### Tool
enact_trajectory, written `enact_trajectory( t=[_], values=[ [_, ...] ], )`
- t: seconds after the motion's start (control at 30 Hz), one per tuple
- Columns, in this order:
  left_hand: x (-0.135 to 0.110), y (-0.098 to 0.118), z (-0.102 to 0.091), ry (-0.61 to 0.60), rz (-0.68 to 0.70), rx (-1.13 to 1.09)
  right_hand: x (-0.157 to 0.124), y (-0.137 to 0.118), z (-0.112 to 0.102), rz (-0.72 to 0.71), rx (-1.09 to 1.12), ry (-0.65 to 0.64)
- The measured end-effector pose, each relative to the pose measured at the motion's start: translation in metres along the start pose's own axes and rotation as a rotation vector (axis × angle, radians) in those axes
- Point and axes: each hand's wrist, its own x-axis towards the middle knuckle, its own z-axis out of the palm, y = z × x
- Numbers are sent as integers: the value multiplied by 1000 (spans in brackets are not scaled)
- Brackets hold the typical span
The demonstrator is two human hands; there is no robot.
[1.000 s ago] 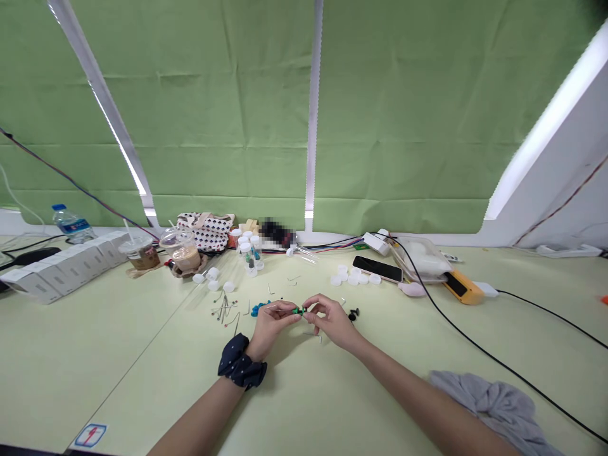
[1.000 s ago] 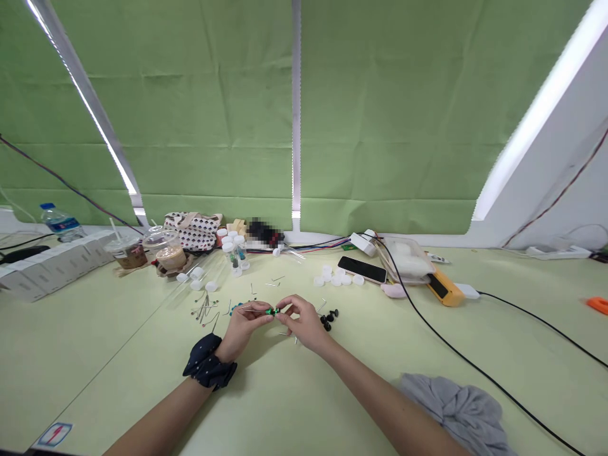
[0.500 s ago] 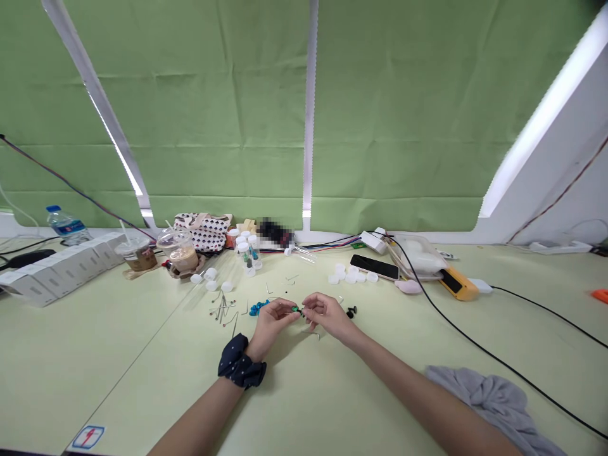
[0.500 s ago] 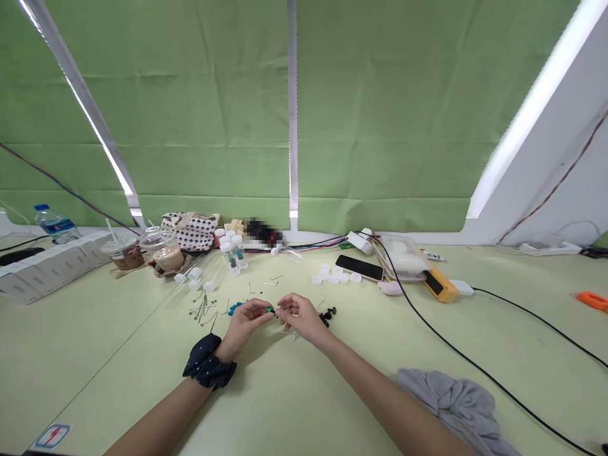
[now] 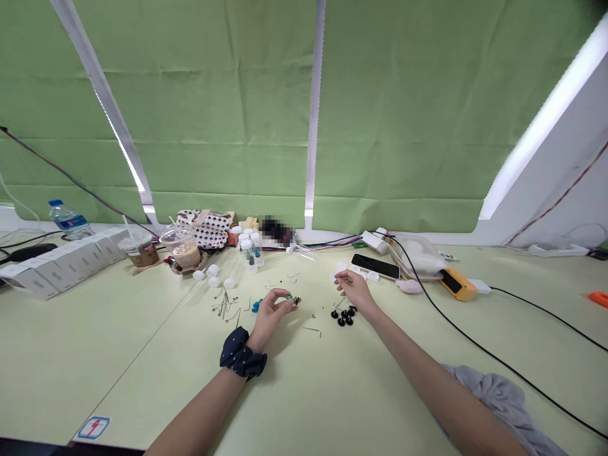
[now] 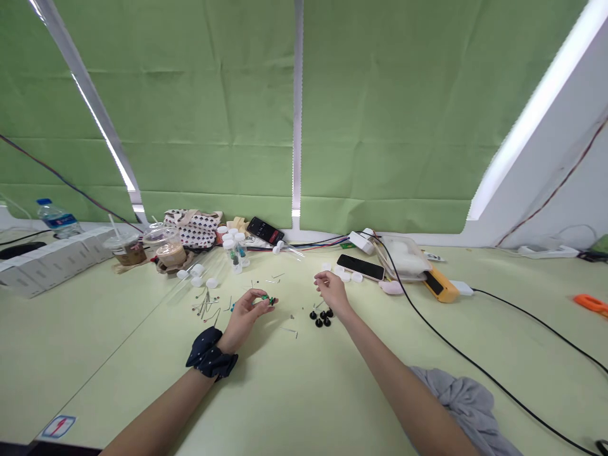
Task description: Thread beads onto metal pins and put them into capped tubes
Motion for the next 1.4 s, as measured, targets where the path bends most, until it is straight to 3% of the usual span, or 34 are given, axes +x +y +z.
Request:
enact_trajectory(
  t=[0.13,0.27,0.4,0.47,0.53,0.67,0.77,0.83,0.9,0.97,1.07,1.2,1.4],
  values=[
    [1,-1,-2,-7,3,61,6,10,-6,-84,-197,39],
    [1,-2,-2,-12,33,171,-3,-4,1,-164,-223,15],
    [-4,-1,2,-54,111,417,-29,-34,22,-318,-152,-185],
    [-9,-1,5,-79,197,574,-43,-45,33,-297,-136,-324],
    [-13,-3,10,-106,285,703,-55,-50,44,-279,-110,-382],
    [-18,-3,19,-170,379,820,-65,-46,54,-236,-26,-351],
    [-11,7,12,-229,412,859,-61,-42,52,-203,26,-286],
    [2,18,-6,-108,429,931,-56,-40,48,-194,63,-239],
    [18,28,-33,143,402,1117,-52,-40,44,-184,90,-204],
    [36,35,-62,369,284,1364,-50,-40,41,-177,92,-188],
    [55,37,-97,549,50,1674,-50,-41,40,-179,79,-201],
    [67,29,-115,567,-24,1890,-51,-42,41,-193,86,-222],
    [60,35,-122,541,-43,1936,-45,-39,40,-155,182,-191]
  ],
)
